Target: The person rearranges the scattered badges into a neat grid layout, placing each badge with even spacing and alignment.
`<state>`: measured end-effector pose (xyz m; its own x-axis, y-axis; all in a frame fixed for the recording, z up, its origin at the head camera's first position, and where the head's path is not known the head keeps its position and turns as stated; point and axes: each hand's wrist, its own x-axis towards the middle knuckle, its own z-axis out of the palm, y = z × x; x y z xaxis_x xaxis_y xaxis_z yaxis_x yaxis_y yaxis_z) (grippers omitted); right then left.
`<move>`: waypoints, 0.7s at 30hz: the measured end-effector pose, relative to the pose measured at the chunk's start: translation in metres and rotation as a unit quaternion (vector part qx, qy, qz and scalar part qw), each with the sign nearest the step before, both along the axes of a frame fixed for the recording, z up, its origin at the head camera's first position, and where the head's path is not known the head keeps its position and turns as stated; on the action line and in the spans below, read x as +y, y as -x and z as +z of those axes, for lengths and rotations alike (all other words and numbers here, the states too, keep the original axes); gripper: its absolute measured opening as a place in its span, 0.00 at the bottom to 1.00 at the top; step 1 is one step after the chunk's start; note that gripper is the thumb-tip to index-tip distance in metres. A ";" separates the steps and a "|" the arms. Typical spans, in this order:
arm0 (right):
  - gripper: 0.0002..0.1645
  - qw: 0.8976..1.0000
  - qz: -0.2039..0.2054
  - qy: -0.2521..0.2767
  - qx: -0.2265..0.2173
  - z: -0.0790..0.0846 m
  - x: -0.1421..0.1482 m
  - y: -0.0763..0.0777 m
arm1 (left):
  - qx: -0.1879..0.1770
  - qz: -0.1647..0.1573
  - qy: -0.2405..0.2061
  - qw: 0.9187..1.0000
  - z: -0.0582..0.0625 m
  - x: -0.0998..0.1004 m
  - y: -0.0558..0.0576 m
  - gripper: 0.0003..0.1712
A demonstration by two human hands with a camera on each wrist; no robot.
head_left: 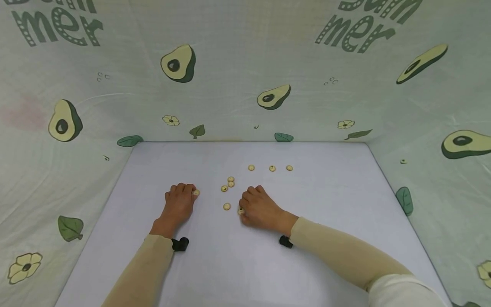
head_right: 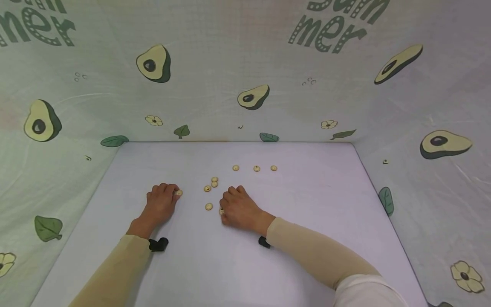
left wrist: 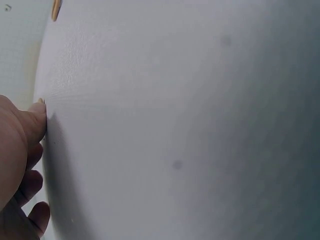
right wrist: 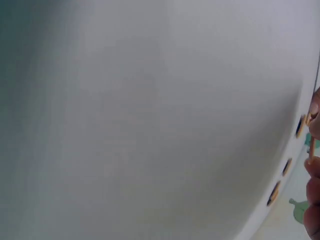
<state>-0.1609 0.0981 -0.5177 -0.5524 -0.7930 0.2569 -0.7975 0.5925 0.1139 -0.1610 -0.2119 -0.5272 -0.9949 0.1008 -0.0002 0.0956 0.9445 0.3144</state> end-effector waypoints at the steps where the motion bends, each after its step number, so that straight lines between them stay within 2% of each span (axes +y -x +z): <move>1: 0.10 1.000 -0.001 -0.003 0.012 0.001 0.001 0.002 | 0.000 0.000 0.000 1.000 0.000 0.000 0.000 0.15; 5: 0.12 0.999 -0.001 -0.005 0.051 0.006 0.009 0.010 | -0.002 0.003 0.001 1.000 0.001 0.000 0.000 0.15; 7: 0.12 0.998 -0.004 -0.005 0.056 0.009 0.014 0.015 | -0.002 0.005 0.001 1.000 0.000 0.001 0.000 0.15; 15: 0.09 0.998 -0.037 0.006 0.044 0.012 0.043 0.032 | -0.007 0.003 0.000 1.000 -0.006 -0.001 0.001 0.16; 21: 0.09 0.997 -0.065 0.023 0.028 0.009 0.076 0.042 | -0.003 0.000 0.000 1.000 -0.008 -0.002 0.002 0.16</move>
<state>-0.2028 0.1741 -0.5089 -0.6329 -0.7029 0.3246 -0.7072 0.6955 0.1269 -0.1633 -0.2140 -0.5352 -0.9949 0.1007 -0.0052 0.0939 0.9444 0.3150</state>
